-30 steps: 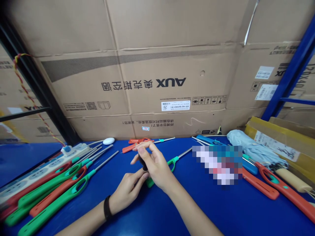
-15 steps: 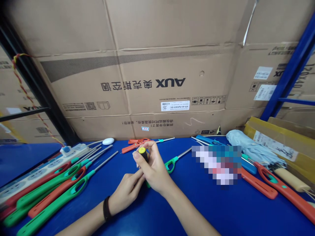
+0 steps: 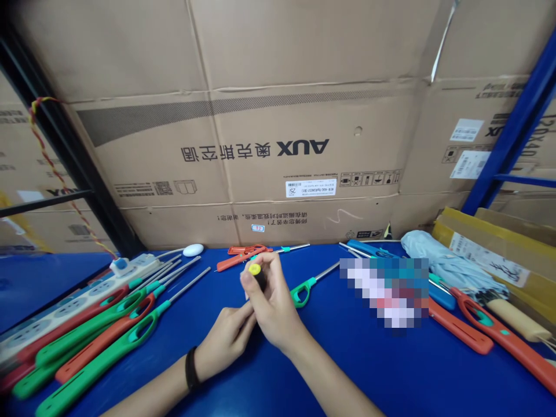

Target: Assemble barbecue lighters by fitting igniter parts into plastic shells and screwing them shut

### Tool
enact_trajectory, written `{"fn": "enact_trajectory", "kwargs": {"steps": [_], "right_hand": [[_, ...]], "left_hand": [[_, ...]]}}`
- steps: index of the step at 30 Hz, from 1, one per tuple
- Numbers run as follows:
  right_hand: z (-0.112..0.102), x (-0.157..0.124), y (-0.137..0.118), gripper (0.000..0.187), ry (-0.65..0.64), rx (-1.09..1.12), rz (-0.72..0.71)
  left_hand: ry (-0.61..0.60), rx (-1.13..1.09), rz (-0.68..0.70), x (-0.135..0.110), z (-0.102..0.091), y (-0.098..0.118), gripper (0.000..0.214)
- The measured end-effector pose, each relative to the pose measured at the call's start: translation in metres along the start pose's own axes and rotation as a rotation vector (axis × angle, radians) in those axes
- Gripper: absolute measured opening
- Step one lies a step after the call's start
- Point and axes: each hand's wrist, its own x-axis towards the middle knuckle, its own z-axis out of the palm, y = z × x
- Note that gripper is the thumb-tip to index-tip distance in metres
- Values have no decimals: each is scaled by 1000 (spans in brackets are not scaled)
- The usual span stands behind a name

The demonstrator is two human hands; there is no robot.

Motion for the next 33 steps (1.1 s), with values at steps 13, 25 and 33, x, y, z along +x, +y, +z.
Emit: {"fn": "enact_trajectory", "kwargs": {"steps": [13,25,33], "right_hand": [[0,-3,-6,15,68,-126,7],[-6,4,-12,16,2,-305,-125],[-10,-10,-24,34,187,-428,-118]], "left_hand": [[-10,-35,-9,1,-2,1,24],[8,20,34,-1,-2,-1,24],[-23,16,30,-1,-2,-1,23]]}}
